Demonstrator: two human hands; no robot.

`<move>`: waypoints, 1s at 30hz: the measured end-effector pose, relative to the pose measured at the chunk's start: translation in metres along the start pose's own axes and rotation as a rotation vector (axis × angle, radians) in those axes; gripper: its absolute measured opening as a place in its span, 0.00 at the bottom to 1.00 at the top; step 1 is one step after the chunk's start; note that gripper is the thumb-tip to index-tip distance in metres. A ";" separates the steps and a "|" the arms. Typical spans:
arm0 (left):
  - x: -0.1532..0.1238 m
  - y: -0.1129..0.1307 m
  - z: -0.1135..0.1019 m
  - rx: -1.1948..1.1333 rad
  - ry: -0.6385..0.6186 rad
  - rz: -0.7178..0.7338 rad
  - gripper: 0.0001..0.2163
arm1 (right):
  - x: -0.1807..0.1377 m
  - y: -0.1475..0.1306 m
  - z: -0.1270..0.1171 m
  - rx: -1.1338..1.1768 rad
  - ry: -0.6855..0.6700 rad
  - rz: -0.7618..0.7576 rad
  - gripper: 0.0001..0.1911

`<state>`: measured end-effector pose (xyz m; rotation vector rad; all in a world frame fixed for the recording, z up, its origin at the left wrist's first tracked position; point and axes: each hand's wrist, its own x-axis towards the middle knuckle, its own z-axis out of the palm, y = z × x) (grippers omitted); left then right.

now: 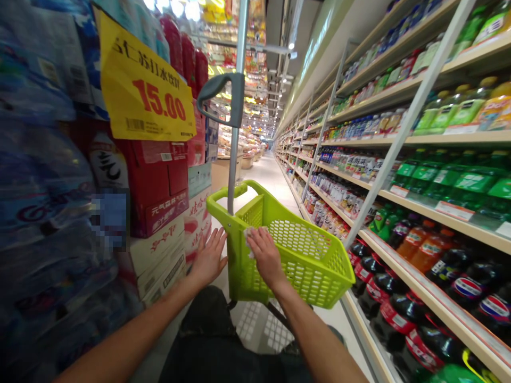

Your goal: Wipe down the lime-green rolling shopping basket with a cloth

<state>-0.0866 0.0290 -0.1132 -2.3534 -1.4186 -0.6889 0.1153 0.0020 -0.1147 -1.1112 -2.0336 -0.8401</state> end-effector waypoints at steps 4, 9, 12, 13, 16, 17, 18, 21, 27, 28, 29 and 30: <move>0.004 0.025 0.004 -0.023 0.007 0.104 0.28 | -0.040 0.014 -0.001 -0.039 -0.016 -0.049 0.18; 0.008 0.052 0.011 -0.037 0.010 0.208 0.28 | -0.078 0.015 -0.007 -0.053 -0.053 -0.058 0.18; 0.013 0.069 0.012 -0.041 -0.005 0.235 0.28 | -0.067 0.032 -0.026 -0.120 0.009 0.033 0.19; 0.015 0.074 0.012 -0.047 -0.009 0.246 0.28 | -0.066 0.039 -0.031 -0.146 0.023 0.054 0.19; 0.017 0.090 0.011 -0.075 -0.022 0.291 0.28 | -0.086 0.051 -0.033 -0.195 0.010 0.072 0.18; 0.017 0.095 0.011 -0.083 -0.026 0.310 0.28 | -0.099 0.051 -0.031 -0.197 -0.002 0.067 0.18; 0.017 0.098 0.012 -0.088 -0.029 0.327 0.28 | -0.112 0.049 -0.028 -0.193 -0.010 0.062 0.18; 0.015 0.105 0.015 -0.086 -0.046 0.365 0.28 | -0.140 0.043 -0.026 -0.159 -0.022 0.055 0.18; 0.019 0.128 0.017 -0.062 -0.090 0.423 0.28 | -0.128 0.066 -0.060 -0.180 0.020 0.221 0.21; 0.019 0.134 0.017 -0.058 -0.104 0.438 0.28 | -0.131 0.070 -0.063 -0.190 0.020 0.238 0.21; 0.019 0.140 0.017 -0.055 -0.117 0.455 0.28 | -0.137 0.072 -0.063 -0.196 0.007 0.242 0.21; 0.019 0.145 0.016 -0.052 -0.127 0.473 0.28 | -0.147 0.072 -0.062 -0.198 -0.014 0.232 0.21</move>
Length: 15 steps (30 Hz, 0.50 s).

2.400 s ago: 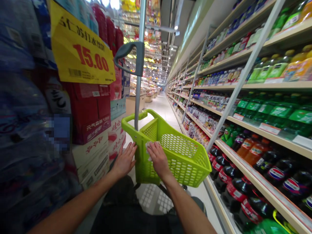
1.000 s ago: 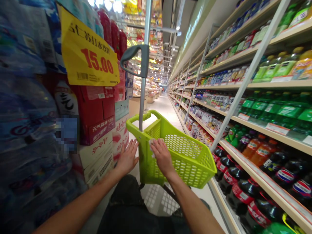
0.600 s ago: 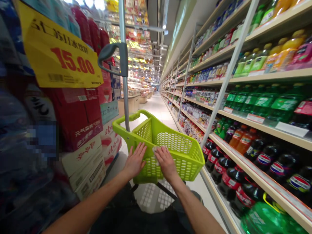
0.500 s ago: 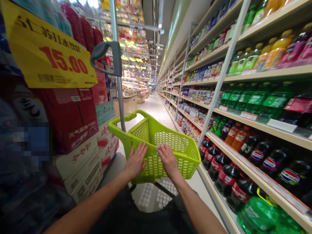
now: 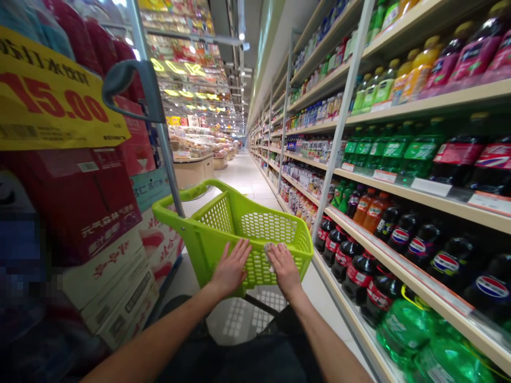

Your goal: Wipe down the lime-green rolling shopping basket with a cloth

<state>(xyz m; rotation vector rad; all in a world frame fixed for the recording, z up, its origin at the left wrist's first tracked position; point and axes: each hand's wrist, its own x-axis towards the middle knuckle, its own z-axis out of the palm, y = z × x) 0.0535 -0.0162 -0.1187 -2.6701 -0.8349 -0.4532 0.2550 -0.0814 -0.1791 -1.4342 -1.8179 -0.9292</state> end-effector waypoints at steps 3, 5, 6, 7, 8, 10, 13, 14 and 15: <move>0.004 0.012 0.002 0.006 -0.013 0.056 0.27 | -0.033 -0.002 0.005 0.009 -0.082 -0.076 0.20; 0.006 0.017 0.003 0.007 -0.013 0.079 0.27 | -0.044 -0.003 0.002 0.015 -0.112 -0.100 0.20; 0.007 0.019 0.003 0.006 -0.015 0.085 0.27 | -0.043 -0.001 -0.002 0.016 -0.110 -0.093 0.21; 0.009 0.020 0.003 0.002 -0.018 0.090 0.27 | -0.038 0.003 -0.006 0.014 -0.097 -0.072 0.21; 0.010 0.022 0.003 -0.004 -0.019 0.094 0.27 | -0.031 0.007 -0.011 0.011 -0.070 -0.041 0.22; 0.014 0.026 0.001 -0.018 -0.019 0.109 0.26 | -0.019 0.020 -0.018 -0.001 -0.005 0.029 0.23; 0.018 0.032 -0.002 -0.034 -0.009 0.148 0.26 | -0.025 0.031 -0.016 -0.024 0.036 0.086 0.23; 0.019 0.033 -0.002 -0.039 -0.006 0.160 0.26 | -0.035 0.031 -0.014 -0.027 0.019 0.078 0.22; 0.020 0.035 -0.002 -0.043 -0.002 0.172 0.26 | -0.047 0.030 -0.012 -0.025 -0.012 0.060 0.22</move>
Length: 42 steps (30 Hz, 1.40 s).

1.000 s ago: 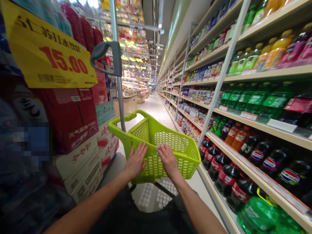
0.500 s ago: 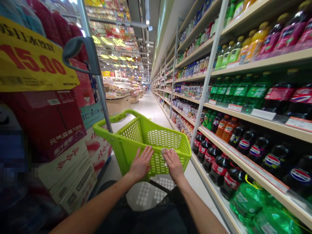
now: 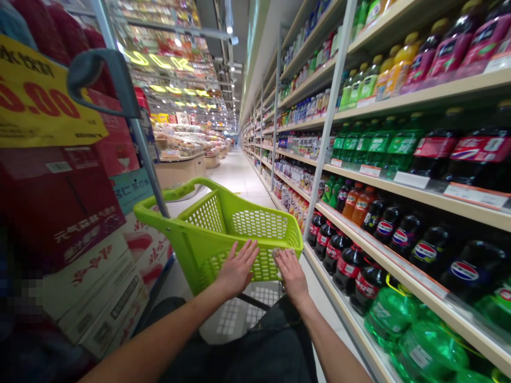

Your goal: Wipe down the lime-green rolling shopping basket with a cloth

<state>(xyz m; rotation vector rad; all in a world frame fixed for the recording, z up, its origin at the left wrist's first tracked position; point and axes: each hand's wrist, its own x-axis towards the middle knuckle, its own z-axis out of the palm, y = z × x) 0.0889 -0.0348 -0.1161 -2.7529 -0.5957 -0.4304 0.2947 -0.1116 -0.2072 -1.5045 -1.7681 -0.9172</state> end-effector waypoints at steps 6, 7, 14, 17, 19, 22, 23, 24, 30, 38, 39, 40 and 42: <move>-0.001 -0.001 0.002 -0.014 -0.009 0.000 0.26 | -0.024 0.009 -0.013 0.019 -0.051 0.011 0.26; -0.002 -0.002 0.002 -0.017 -0.015 -0.009 0.26 | -0.016 0.016 -0.018 -0.002 -0.005 0.058 0.27; -0.005 -0.005 0.001 0.034 -0.021 -0.026 0.26 | -0.029 0.023 -0.010 -0.032 0.040 0.140 0.32; -0.008 -0.014 -0.001 0.052 -0.026 -0.045 0.27 | -0.048 0.018 -0.008 -0.006 -0.033 0.109 0.34; -0.010 -0.027 -0.006 0.051 -0.014 -0.090 0.27 | -0.041 0.028 -0.016 -0.017 0.002 0.151 0.33; -0.012 -0.054 -0.014 0.060 0.029 -0.238 0.27 | -0.005 0.051 -0.025 -0.047 0.090 0.266 0.29; -0.013 -0.062 -0.017 0.067 0.031 -0.292 0.27 | 0.008 0.055 -0.024 -0.042 0.093 0.289 0.28; -0.014 -0.070 -0.019 0.076 0.025 -0.334 0.27 | 0.022 0.055 -0.020 -0.028 0.082 0.298 0.26; -0.021 -0.081 -0.024 0.084 -0.009 -0.361 0.27 | 0.087 -0.024 0.033 0.131 0.005 0.135 0.28; -0.024 -0.075 -0.027 0.021 -0.025 -0.356 0.27 | 0.058 0.030 0.017 -0.068 -0.005 0.213 0.22; -0.024 -0.074 -0.026 0.018 -0.022 -0.359 0.27 | 0.051 0.043 0.014 -0.096 0.006 0.250 0.21; -0.024 -0.073 -0.026 0.018 -0.019 -0.364 0.27 | 0.047 0.049 0.012 -0.111 0.018 0.275 0.21; -0.023 -0.070 -0.025 0.020 -0.023 -0.369 0.28 | 0.049 0.043 0.014 -0.091 0.033 0.288 0.22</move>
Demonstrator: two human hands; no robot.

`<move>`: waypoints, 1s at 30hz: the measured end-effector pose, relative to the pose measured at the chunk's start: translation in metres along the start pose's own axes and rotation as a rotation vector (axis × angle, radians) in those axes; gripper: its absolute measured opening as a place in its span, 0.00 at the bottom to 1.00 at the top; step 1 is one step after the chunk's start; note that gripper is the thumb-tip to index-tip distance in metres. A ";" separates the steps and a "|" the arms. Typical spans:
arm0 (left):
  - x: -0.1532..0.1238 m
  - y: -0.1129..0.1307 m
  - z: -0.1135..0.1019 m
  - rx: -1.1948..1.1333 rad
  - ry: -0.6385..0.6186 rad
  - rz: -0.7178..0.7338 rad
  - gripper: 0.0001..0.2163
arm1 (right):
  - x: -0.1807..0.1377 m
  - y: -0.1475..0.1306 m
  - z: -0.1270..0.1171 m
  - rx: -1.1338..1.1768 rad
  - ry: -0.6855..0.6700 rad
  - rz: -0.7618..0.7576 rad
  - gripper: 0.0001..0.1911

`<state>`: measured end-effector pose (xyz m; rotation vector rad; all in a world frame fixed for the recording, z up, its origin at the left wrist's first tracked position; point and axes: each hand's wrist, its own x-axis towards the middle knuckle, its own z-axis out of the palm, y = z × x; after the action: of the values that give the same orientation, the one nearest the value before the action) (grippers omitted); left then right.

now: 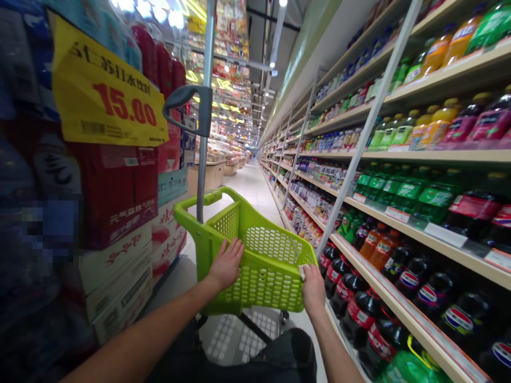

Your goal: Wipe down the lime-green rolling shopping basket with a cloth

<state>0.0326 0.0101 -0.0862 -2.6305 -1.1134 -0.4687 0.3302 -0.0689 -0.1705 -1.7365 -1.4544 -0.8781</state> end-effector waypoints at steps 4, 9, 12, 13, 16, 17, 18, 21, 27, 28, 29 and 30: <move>-0.001 0.003 0.000 0.011 -0.018 0.006 0.28 | 0.011 -0.058 0.012 0.158 -0.062 -0.101 0.25; -0.002 0.003 0.001 0.031 -0.027 0.010 0.28 | 0.006 -0.042 0.006 0.173 -0.132 -0.038 0.25; -0.003 0.006 0.002 0.035 -0.042 0.010 0.28 | -0.005 -0.003 -0.005 0.085 -0.145 0.155 0.24; -0.003 0.007 0.003 0.036 -0.042 0.008 0.28 | -0.006 0.000 -0.007 0.076 -0.148 0.188 0.23; -0.003 0.009 0.004 0.038 -0.038 0.003 0.29 | -0.002 -0.027 -0.002 0.144 -0.139 0.154 0.24; -0.003 0.009 0.004 0.039 -0.038 0.005 0.29 | 0.001 -0.044 0.003 0.188 -0.139 0.113 0.25; -0.003 0.009 0.004 0.041 -0.037 0.008 0.29 | 0.005 -0.061 0.007 0.234 -0.147 0.065 0.26; -0.004 0.008 0.002 0.046 -0.039 0.018 0.28 | 0.014 -0.086 0.014 0.317 -0.188 -0.048 0.27; -0.005 0.010 -0.002 0.027 -0.060 0.016 0.29 | 0.007 -0.026 -0.001 0.155 -0.143 0.136 0.23; -0.005 0.011 -0.002 0.023 -0.058 0.015 0.29 | 0.007 -0.025 -0.002 0.146 -0.140 0.146 0.23; -0.005 0.011 -0.002 0.020 -0.055 0.013 0.29 | 0.007 -0.032 -0.001 0.158 -0.143 0.134 0.23; -0.005 0.011 -0.001 0.018 -0.052 0.012 0.29 | 0.009 -0.044 0.001 0.188 -0.152 0.101 0.24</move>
<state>0.0371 -0.0013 -0.0880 -2.6465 -1.1110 -0.3873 0.2876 -0.0579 -0.1594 -1.7477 -1.4814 -0.5483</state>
